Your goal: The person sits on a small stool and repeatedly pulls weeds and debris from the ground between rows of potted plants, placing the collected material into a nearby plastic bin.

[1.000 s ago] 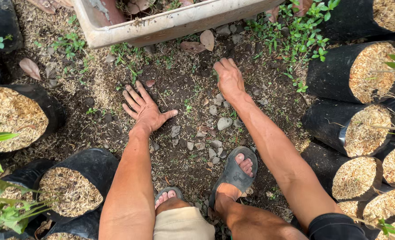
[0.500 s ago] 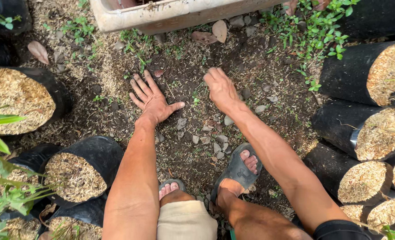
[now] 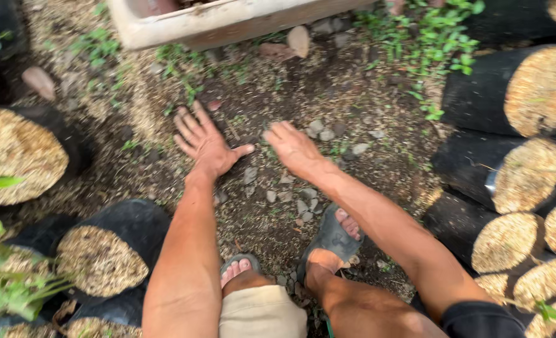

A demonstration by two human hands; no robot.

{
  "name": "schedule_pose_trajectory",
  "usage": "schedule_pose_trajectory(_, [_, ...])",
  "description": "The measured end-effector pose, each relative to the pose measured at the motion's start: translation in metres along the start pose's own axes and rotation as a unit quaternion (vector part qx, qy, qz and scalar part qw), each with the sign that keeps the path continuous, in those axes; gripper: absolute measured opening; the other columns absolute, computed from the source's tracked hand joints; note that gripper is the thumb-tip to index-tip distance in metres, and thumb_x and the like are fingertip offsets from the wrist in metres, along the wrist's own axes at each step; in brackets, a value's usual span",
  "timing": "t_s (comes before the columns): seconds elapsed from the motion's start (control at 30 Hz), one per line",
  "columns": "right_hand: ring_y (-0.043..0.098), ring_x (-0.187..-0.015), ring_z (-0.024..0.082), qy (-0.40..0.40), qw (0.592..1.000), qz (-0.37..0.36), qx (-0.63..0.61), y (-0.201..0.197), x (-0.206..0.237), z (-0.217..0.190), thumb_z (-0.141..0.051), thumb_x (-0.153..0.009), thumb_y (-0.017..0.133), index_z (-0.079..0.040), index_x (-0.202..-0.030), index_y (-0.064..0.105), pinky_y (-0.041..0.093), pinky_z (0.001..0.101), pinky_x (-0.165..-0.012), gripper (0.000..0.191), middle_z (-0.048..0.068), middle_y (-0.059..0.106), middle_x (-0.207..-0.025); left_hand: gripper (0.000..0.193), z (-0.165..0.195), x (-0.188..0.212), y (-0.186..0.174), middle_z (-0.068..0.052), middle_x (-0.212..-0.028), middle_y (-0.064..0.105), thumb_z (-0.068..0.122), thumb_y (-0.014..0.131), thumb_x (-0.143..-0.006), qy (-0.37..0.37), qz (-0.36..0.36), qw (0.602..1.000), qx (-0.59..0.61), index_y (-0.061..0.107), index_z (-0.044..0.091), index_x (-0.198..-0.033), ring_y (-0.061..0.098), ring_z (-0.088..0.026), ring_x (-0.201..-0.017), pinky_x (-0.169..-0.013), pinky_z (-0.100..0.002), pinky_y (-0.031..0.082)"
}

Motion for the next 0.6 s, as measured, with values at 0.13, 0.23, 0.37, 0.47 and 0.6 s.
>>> schedule_pose_trajectory(0.13, [0.071,-0.096,0.030,0.122,0.962,0.057,-0.239,-0.029,-0.018,-0.014,0.013,-0.086,0.051,0.002,-0.105,0.065,0.058,0.0376,-0.086,0.026,0.017,0.065,-0.101,0.167,-0.003,-0.005,0.006,-0.033,-0.163,-0.031,0.066,0.092,-0.059,0.002,0.019,1.000,0.004,-0.031,0.006,-0.155,-0.032,-0.047,-0.150,-0.119,-0.065,-0.015])
schedule_pose_trajectory(0.23, [0.072,-0.094,0.024,0.122,0.938,0.160,-0.283,-0.082,-0.027,-0.038,-0.001,-0.093,0.070,0.002,-0.105,0.067,0.057,0.0344,-0.082,0.013,0.013,0.070,-0.098,0.168,-0.006,-0.008,0.011,-0.032,-0.163,-0.031,0.065,0.092,-0.057,-0.005,0.013,1.000,0.000,-0.031,0.006,-0.156,-0.032,-0.047,-0.150,-0.119,-0.065,-0.015])
schedule_pose_trajectory(0.37, [0.063,-0.126,0.022,0.078,0.880,0.267,-0.385,-0.153,-0.030,-0.050,-0.005,-0.099,0.070,-0.002,-0.138,0.053,0.058,0.0364,-0.108,0.042,0.011,0.057,-0.137,0.169,-0.007,-0.009,0.014,-0.033,-0.163,-0.031,0.066,0.091,-0.056,-0.016,0.011,1.000,-0.012,-0.031,0.007,-0.156,-0.031,-0.048,-0.151,-0.119,-0.065,-0.015])
schedule_pose_trajectory(0.47, [0.048,-0.147,0.025,0.061,0.825,0.368,-0.425,-0.172,-0.021,-0.031,-0.006,-0.100,0.069,-0.004,-0.152,0.037,0.052,0.0396,-0.122,0.061,0.011,0.036,-0.162,0.170,-0.006,-0.010,0.013,-0.032,-0.164,-0.030,0.068,0.090,-0.055,-0.011,0.011,1.000,-0.012,-0.032,0.007,-0.156,-0.030,-0.047,-0.152,-0.120,-0.065,-0.015])
schedule_pose_trajectory(0.6, [0.060,-0.122,0.029,0.416,0.827,0.357,-0.130,-0.160,0.026,0.052,-0.009,-0.095,0.065,0.000,-0.137,0.055,0.063,0.0366,-0.091,0.044,0.021,0.052,-0.140,0.169,-0.006,-0.012,0.012,-0.032,-0.162,-0.033,0.069,0.088,-0.054,-0.033,-0.016,0.999,-0.019,-0.033,0.010,-0.157,-0.032,-0.047,-0.151,-0.120,-0.064,-0.016])
Point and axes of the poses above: each hand's wrist, its own x-axis away from the middle knuckle, its own y-axis out of the palm, z = x × y, the point moved 2 cm from there along -x, towards the middle knuckle
